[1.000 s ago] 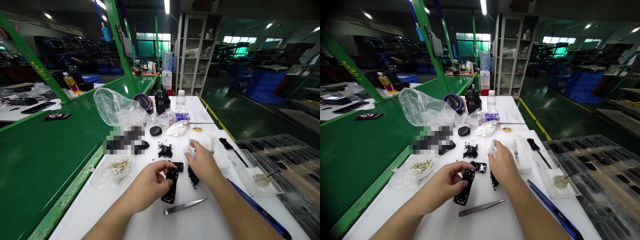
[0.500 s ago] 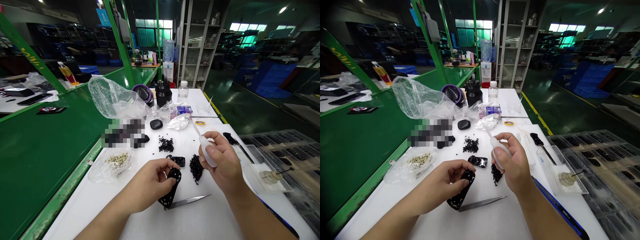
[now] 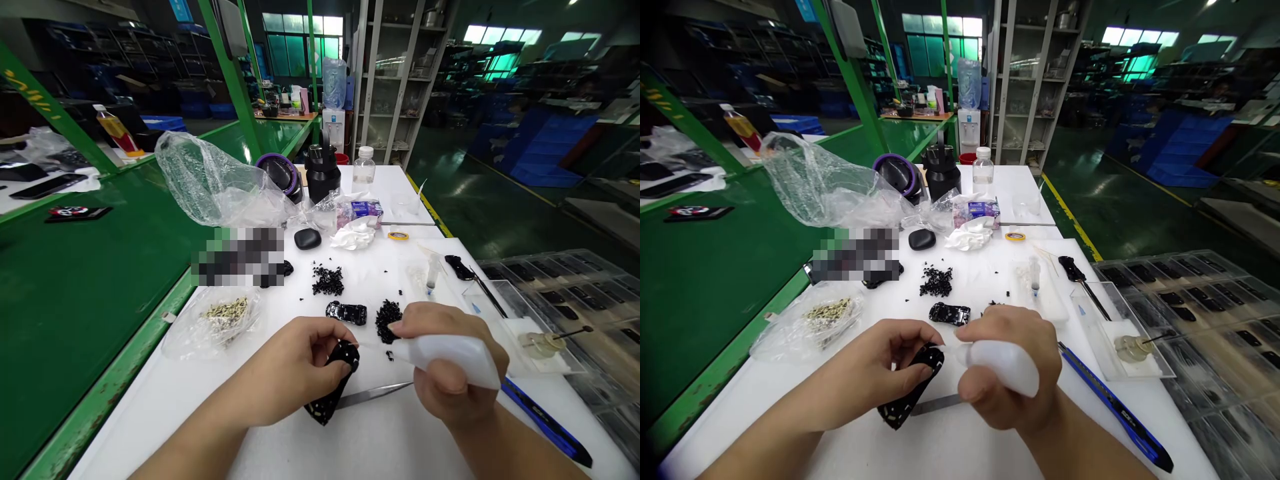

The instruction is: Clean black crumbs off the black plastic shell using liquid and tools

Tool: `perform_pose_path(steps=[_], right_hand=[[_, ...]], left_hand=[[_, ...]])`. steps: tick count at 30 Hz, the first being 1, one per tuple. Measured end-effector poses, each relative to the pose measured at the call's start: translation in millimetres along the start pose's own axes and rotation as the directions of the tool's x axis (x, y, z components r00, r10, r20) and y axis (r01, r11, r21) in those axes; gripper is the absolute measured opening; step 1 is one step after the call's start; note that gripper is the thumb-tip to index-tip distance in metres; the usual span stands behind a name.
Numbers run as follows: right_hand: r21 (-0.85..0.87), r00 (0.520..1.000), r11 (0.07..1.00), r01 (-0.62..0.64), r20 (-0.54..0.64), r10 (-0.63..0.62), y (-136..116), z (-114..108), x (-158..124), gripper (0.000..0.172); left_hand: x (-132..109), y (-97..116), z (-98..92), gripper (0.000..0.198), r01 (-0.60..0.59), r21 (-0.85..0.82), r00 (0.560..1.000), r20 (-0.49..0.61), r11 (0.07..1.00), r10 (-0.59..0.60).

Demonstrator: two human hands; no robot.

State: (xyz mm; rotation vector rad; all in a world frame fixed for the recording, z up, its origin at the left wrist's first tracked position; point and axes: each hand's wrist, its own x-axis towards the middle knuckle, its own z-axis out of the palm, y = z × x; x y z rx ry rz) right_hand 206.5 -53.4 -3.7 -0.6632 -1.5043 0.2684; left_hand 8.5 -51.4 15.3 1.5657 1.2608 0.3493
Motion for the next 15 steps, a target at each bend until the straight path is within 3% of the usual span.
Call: perform_pose_path(steps=[2, 5, 15], right_hand=[[-0.050, 0.996, 0.997, 0.063, 0.067, -0.059, -1.7, 0.1, -1.6, 0.034], [-0.087, 0.989, 0.995, 0.052, 0.144, -0.039, -3.9, -0.5, 0.9, 0.031], [-0.086, 0.985, 0.996, 0.020, 0.172, -0.005, -7.5, 0.7, 5.5, 0.025]], left_hand=[[-0.8, -0.4, -0.3, 0.022, -0.004, 0.007, 1.000, 0.000, 1.000, 0.004], [-1.9, -0.3, -0.9, 0.023, -0.006, 0.013, 1.000, 0.006, 1.000, 0.006], [-2.3, 3.0, -1.0, 0.022, -0.012, 0.023, 0.999, 0.032, 1.000, 0.012]])
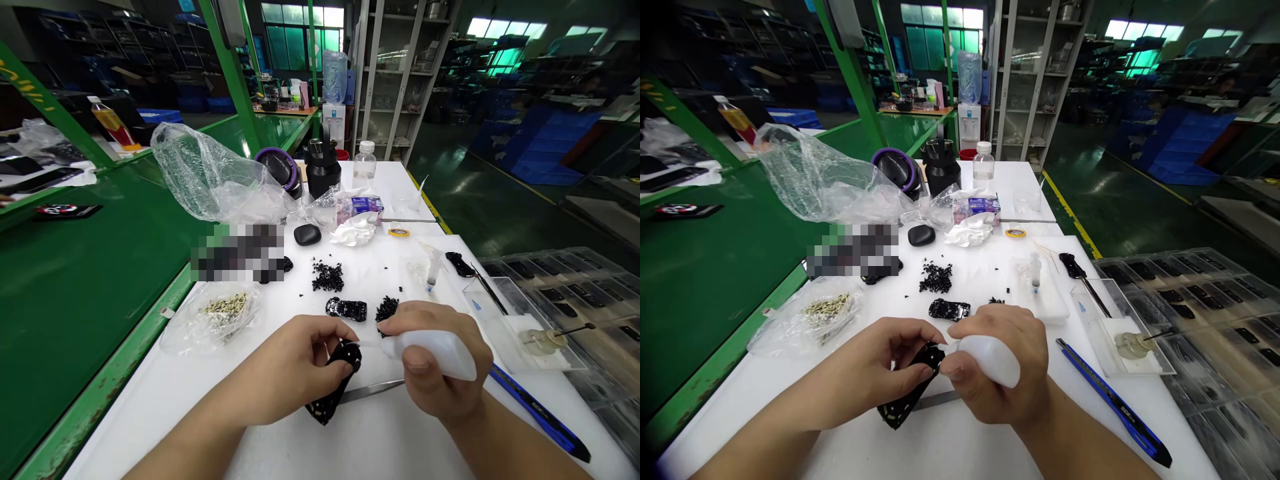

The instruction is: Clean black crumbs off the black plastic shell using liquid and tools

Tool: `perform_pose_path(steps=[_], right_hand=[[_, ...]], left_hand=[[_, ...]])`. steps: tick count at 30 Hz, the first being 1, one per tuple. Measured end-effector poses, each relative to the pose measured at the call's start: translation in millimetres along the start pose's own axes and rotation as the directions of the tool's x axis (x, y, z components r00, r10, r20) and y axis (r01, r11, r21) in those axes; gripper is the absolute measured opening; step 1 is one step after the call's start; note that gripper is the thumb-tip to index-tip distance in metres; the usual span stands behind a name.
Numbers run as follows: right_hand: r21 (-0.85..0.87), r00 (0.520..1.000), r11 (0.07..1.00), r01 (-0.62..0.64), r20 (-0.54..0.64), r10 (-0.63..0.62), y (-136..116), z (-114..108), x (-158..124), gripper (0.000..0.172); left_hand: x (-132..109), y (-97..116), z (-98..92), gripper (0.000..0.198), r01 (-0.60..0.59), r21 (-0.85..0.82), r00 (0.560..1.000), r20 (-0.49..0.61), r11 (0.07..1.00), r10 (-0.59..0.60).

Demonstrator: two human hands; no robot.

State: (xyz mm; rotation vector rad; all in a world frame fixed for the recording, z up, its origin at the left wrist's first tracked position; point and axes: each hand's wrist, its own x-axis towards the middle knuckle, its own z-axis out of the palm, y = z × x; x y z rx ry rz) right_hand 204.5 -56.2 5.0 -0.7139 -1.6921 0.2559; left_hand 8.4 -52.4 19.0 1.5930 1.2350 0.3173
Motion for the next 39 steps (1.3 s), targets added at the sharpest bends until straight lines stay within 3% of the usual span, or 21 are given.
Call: perform_pose_path(steps=[39], right_hand=[[0.042, 1.000, 0.999, 0.015, -0.014, -0.014, -0.2, 2.2, 3.8, 0.024]], left_hand=[[1.0, -3.1, -0.6, 0.023, -0.014, 0.037, 1.000, 0.017, 0.999, 0.014]])
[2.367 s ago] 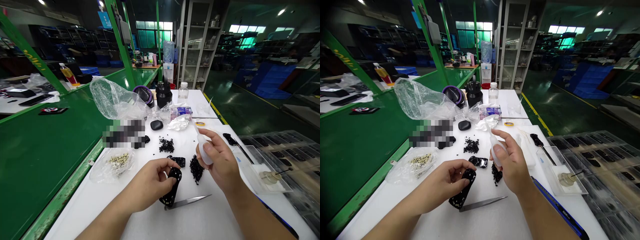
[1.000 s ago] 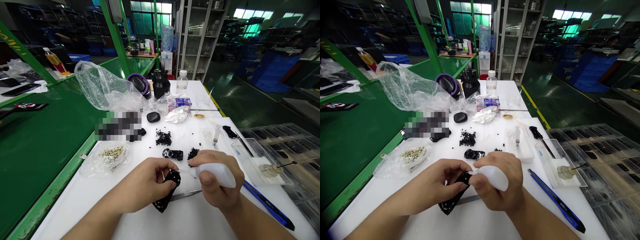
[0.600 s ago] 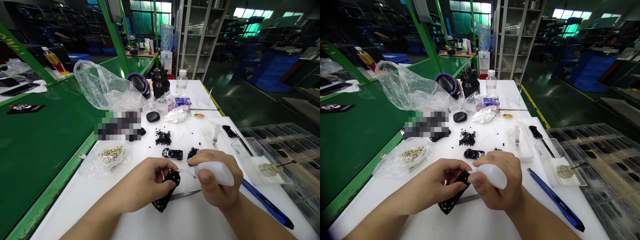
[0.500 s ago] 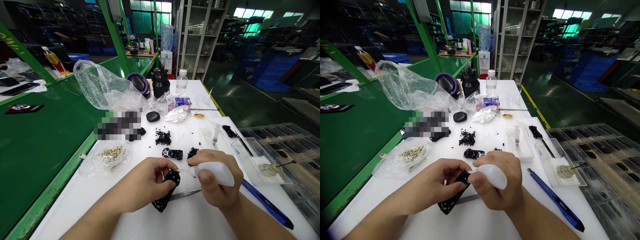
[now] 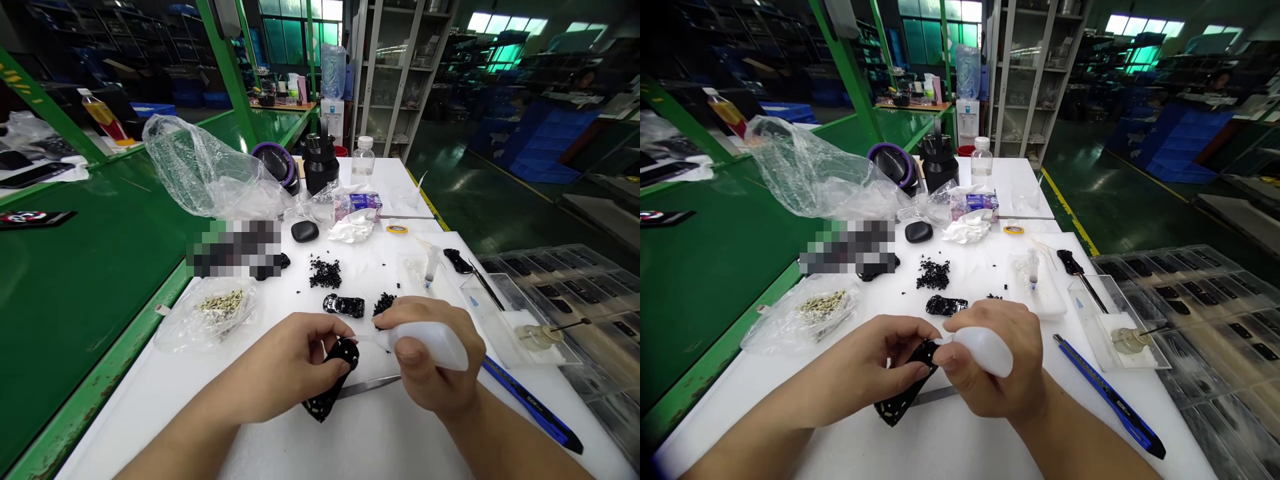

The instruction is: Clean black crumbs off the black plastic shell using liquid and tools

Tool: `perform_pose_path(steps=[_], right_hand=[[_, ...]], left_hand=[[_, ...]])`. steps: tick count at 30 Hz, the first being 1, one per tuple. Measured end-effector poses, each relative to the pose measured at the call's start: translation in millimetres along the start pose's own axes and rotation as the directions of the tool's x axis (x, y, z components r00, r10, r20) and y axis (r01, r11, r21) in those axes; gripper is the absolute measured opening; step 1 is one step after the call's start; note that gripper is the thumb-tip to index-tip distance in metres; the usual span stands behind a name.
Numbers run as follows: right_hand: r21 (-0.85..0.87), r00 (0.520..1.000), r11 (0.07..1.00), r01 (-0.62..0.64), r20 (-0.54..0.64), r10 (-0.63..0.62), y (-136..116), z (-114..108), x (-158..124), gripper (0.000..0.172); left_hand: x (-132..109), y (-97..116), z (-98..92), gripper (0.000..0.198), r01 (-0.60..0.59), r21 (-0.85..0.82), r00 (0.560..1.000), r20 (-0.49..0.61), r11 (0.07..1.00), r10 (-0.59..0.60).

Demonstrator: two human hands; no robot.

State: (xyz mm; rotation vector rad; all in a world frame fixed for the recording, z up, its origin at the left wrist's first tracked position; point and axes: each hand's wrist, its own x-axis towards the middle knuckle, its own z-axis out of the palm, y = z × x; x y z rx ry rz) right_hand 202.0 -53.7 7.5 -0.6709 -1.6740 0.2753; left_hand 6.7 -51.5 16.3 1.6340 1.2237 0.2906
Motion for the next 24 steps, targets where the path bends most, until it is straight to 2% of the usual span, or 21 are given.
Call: perform_pose_path(steps=[5, 7, 19, 24], right_hand=[[-0.015, 0.985, 0.999, 0.046, -0.163, -0.048, 2.1, -1.5, -5.6, 0.027], [0.008, 0.982, 0.999, 0.050, -0.184, -0.048, 2.8, -1.5, -6.0, 0.026], [0.069, 0.993, 0.997, 0.034, -0.113, -0.026, 1.2, -0.2, -0.9, 0.022], [0.032, 0.998, 0.999, 0.011, -0.056, -0.009, -0.5, -1.1, -0.3, 0.019]], left_hand=[[-0.9, 1.2, -0.5, 0.026, 0.035, -0.023, 0.999, 0.011, 0.999, -0.035], [-0.9, 2.1, -1.3, 0.026, 0.047, -0.037, 0.999, 0.021, 0.998, -0.047], [0.3, -0.1, -2.7, 0.025, 0.042, -0.048, 0.999, 0.015, 0.998, -0.041], [0.7, 1.8, -2.9, 0.025, 0.038, -0.042, 0.999, 0.015, 0.998, -0.037]])
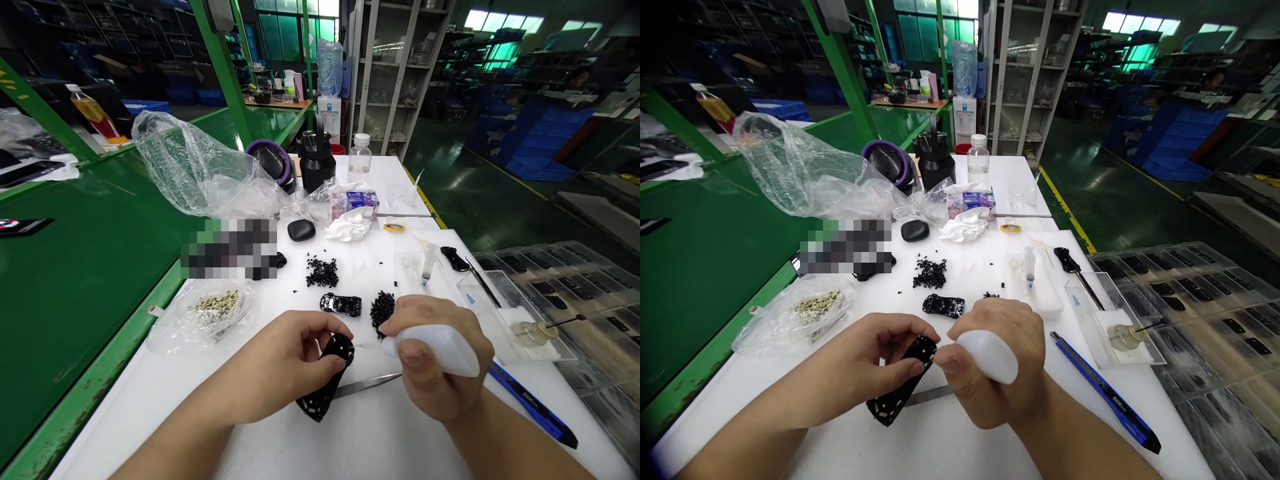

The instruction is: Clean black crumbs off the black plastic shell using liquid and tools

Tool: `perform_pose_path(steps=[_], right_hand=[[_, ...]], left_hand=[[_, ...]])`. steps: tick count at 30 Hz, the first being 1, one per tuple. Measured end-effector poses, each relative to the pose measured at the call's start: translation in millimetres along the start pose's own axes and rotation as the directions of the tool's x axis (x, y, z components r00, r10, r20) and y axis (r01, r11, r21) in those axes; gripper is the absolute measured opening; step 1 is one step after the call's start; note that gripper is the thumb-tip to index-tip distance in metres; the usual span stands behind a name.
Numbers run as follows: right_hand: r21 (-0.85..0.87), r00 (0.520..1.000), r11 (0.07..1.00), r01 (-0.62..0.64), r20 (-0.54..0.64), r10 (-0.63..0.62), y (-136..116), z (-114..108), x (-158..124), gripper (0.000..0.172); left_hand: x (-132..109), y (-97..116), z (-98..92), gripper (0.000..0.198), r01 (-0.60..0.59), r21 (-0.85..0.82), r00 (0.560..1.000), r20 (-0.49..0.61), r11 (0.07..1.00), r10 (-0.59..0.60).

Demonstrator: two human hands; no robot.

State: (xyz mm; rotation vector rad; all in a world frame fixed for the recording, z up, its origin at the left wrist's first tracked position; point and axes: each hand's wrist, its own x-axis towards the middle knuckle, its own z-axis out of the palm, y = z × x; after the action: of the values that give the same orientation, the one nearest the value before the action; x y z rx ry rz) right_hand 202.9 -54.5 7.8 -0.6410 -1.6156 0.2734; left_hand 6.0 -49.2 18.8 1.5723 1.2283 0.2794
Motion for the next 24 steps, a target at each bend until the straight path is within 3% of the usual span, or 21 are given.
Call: perform_pose_path(steps=[24], right_hand=[[0.007, 1.000, 1.000, -0.007, 0.017, 0.007, -0.3, -1.7, 1.5, 0.016]], left_hand=[[-1.4, 1.4, -1.1, 0.025, 0.007, -0.019, 1.000, 0.029, 1.000, -0.006]])
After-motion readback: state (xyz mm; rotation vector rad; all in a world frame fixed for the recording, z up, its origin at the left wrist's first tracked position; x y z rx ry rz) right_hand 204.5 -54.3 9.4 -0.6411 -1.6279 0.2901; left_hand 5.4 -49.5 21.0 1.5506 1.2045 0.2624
